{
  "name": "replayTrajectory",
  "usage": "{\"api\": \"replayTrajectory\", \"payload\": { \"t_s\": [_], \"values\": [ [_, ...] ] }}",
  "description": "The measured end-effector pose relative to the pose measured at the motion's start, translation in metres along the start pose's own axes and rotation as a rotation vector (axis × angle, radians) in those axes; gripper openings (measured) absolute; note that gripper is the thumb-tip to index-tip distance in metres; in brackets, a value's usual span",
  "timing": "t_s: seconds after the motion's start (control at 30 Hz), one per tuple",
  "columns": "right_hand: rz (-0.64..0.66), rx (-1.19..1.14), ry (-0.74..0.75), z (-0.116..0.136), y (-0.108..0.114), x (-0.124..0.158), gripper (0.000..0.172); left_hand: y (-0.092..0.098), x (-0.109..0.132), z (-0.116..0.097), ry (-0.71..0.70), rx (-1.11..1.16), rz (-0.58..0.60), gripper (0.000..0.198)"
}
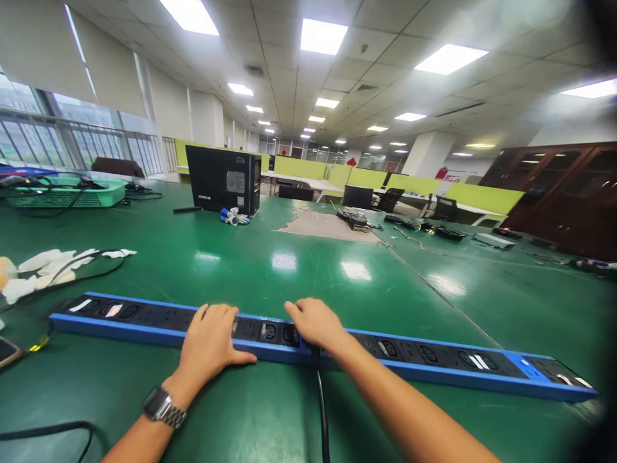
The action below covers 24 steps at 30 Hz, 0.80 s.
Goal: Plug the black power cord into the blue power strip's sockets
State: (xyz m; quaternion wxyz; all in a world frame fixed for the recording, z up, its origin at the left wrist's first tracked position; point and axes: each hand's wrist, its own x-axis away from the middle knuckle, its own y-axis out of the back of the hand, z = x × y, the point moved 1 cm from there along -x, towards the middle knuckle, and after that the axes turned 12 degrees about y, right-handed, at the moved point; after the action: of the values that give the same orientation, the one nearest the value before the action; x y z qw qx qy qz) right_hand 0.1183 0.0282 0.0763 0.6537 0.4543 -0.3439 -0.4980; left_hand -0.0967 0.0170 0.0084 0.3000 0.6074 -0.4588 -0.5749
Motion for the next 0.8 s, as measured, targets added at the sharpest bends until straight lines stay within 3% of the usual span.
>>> {"api": "replayTrajectory", "payload": {
  "t_s": [0.13,0.3,0.53,0.67,0.8],
  "values": [
    [-0.013,0.077,-0.060,0.007,-0.025,-0.006,0.048,0.002,-0.001,-0.001,0.015,-0.001,0.013,0.072],
    [-0.001,0.089,-0.044,0.003,-0.025,-0.010,0.047,0.001,-0.003,0.000,0.019,0.022,0.056,0.081],
    [-0.069,-0.030,-0.062,0.004,-0.030,-0.014,0.050,0.007,-0.004,-0.004,0.081,0.012,0.118,0.078],
    [-0.182,-0.225,-0.030,-0.010,-0.029,-0.010,0.053,0.013,-0.004,-0.016,0.061,0.034,0.173,0.077],
    [-0.317,-0.363,0.024,-0.042,-0.014,0.018,0.040,0.013,-0.008,-0.045,-0.081,0.174,0.229,0.086]
  ]
}}
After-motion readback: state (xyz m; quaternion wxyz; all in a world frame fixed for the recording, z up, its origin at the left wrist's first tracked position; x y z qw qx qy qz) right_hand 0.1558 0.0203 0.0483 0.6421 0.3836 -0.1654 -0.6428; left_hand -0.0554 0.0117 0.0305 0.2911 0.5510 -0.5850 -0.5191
